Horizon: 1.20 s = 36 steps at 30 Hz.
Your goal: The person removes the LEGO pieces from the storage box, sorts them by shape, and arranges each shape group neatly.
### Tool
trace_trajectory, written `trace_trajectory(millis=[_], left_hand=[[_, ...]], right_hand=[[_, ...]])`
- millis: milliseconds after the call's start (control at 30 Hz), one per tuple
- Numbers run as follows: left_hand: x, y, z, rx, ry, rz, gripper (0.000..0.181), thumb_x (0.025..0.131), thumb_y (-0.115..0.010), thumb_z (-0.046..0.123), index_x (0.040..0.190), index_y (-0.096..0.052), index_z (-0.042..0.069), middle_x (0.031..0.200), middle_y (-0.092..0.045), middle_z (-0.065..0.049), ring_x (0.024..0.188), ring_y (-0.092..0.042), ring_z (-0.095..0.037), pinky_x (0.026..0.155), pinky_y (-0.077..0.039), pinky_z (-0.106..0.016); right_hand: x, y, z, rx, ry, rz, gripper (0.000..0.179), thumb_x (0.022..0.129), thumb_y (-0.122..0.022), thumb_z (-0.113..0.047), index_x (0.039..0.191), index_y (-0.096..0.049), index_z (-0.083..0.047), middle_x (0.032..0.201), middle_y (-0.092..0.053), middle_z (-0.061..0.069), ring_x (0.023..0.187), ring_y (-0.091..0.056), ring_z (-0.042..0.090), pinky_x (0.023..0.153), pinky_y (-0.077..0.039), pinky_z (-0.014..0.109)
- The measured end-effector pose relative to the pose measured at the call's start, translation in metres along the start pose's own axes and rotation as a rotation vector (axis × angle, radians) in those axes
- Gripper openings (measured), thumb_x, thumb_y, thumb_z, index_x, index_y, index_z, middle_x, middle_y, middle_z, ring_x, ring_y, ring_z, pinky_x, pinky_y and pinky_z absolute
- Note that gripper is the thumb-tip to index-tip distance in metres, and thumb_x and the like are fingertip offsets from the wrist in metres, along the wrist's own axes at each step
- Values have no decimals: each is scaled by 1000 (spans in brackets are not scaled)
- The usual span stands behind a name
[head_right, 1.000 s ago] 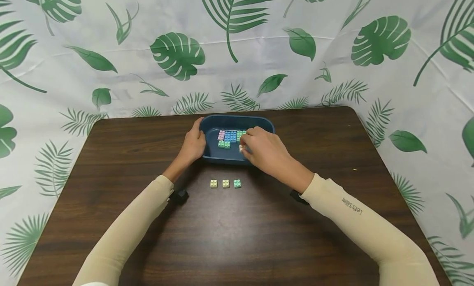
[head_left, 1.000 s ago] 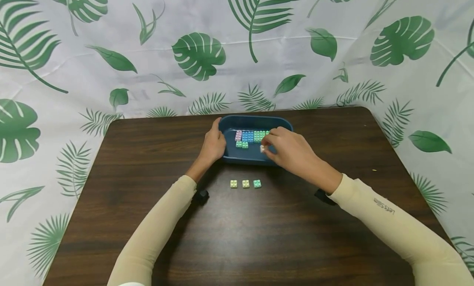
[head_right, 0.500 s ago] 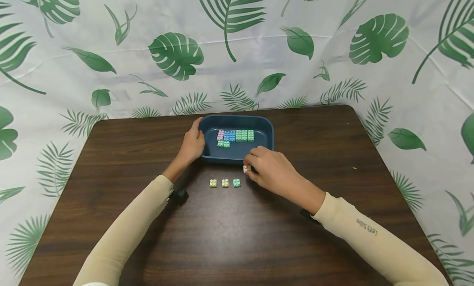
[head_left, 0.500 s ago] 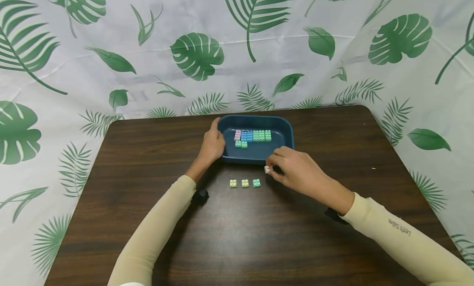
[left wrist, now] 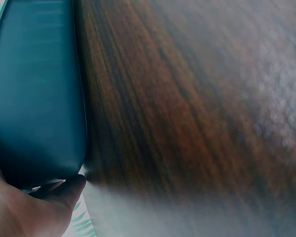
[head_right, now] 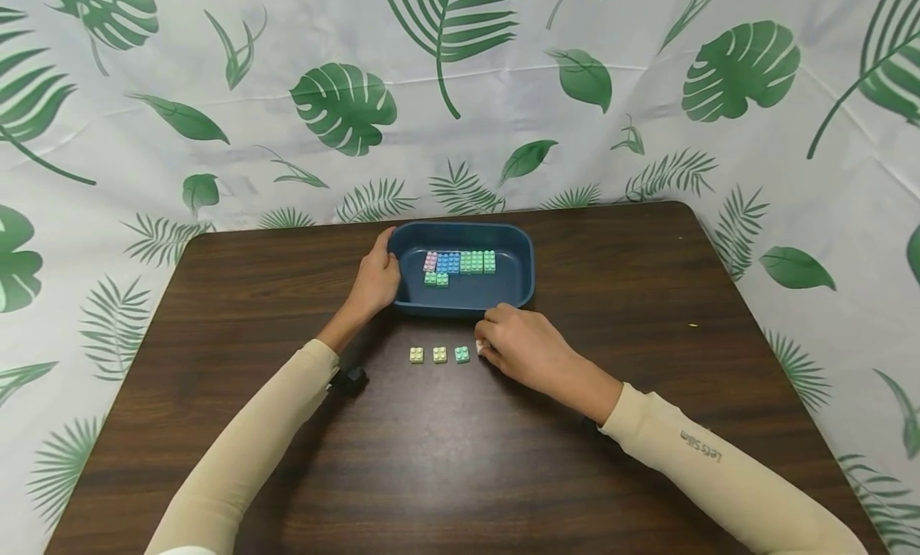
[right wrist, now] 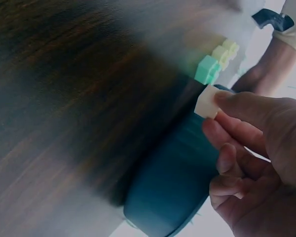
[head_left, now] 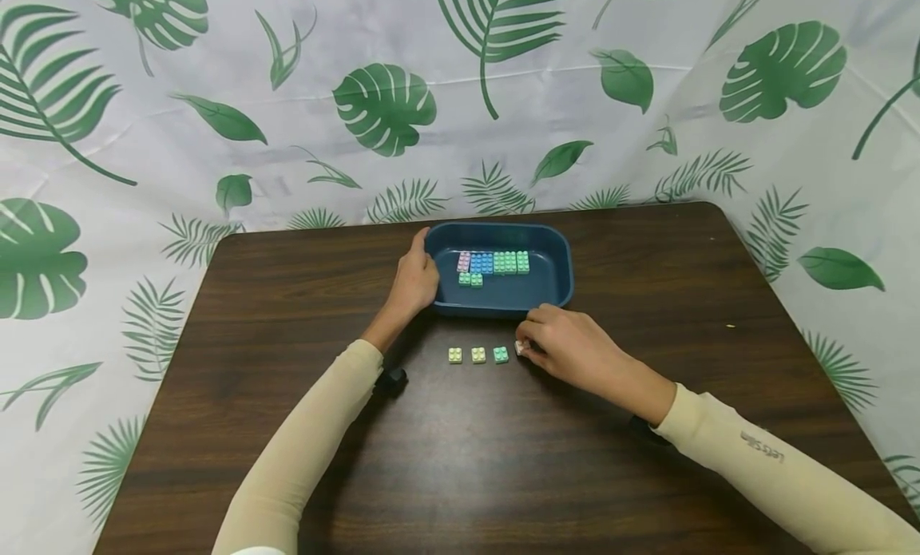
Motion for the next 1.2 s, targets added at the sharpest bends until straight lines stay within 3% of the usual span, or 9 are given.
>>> trace_trajectory(millis=[233, 467, 967, 1200], left_hand=[[1, -1, 1, -3, -7, 2, 57, 111, -32, 8, 168, -24, 10, 64, -34, 3, 59, -41, -20, 91, -49, -45], [1, -2, 1, 5, -9, -3, 57, 111, -31, 8, 168, -24, 10, 64, -33, 3, 56, -36, -18, 77, -46, -42], [0, -1, 0, 11, -28, 5, 58, 110, -31, 8, 167, -24, 9, 63, -33, 3, 55, -36, -17, 87, -49, -43], [0, 1, 1, 3, -17, 2, 57, 111, -31, 8, 168, -24, 10, 63, -34, 3, 56, -38, -18, 73, -46, -40]], right_hand=[[-2, -6, -1, -12, 25, -3, 12, 89, -88, -23, 94, -78, -18, 91, -70, -4, 84, -65, 13, 67, -58, 29], [-2, -9, 0, -7, 9, -8, 10, 90, -86, -22, 94, -78, -19, 92, -70, -4, 85, -65, 13, 69, -59, 31], [-2, -15, -1, -46, 4, -28, 9, 90, -86, -21, 90, -77, -18, 86, -66, -4, 80, -60, 13, 65, -55, 29], [-2, -13, -1, -51, 9, -27, 11, 91, -85, -23, 90, -76, -18, 86, -65, -4, 80, -61, 13, 65, -56, 30]])
Point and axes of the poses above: each hand's wrist, its own x-axis towards the middle knuckle, its own y-axis out of the back of the hand, z = x × y, the point moved 5 cm from there along x, towards the middle knuckle
